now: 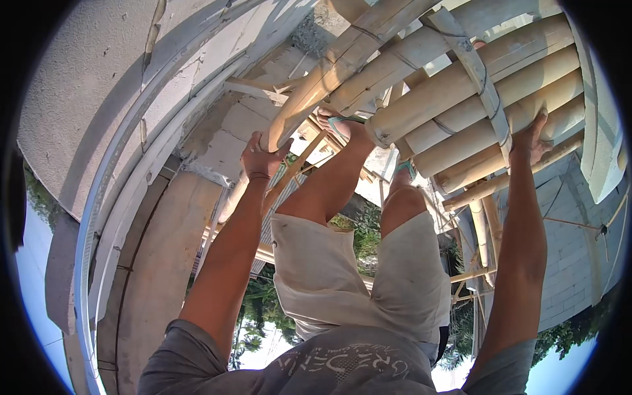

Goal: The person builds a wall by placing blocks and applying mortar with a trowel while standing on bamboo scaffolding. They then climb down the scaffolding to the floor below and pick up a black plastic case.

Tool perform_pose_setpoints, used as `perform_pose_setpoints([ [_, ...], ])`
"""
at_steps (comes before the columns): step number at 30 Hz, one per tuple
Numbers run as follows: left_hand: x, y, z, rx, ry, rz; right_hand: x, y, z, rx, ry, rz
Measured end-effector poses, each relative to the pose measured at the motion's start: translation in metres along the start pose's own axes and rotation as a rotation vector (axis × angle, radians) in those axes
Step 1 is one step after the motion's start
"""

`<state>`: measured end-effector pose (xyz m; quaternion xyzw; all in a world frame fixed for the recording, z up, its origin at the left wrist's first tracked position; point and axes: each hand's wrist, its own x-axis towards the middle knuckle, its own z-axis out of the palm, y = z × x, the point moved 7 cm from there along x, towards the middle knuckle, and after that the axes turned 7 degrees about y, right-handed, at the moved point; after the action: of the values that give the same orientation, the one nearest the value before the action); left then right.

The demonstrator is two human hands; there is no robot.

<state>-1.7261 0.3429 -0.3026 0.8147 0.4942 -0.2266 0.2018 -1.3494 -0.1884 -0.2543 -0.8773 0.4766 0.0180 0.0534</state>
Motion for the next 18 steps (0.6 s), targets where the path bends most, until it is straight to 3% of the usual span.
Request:
perform_pose_setpoints([
  [2, 0.005, 0.007, -0.002, -0.014, 0.063, 0.082, -0.009, -0.005, -0.004, 0.052, -0.002, -0.002],
  [12, 0.007, -0.001, 0.004, -0.086, 0.065, 0.082, 0.003, -0.001, -0.001, -0.069, 0.071, -0.036],
  [18, 0.005, 0.008, -0.003, -0.105, 0.066, 0.071, -0.010, -0.008, -0.007, 0.061, 0.041, 0.003],
])
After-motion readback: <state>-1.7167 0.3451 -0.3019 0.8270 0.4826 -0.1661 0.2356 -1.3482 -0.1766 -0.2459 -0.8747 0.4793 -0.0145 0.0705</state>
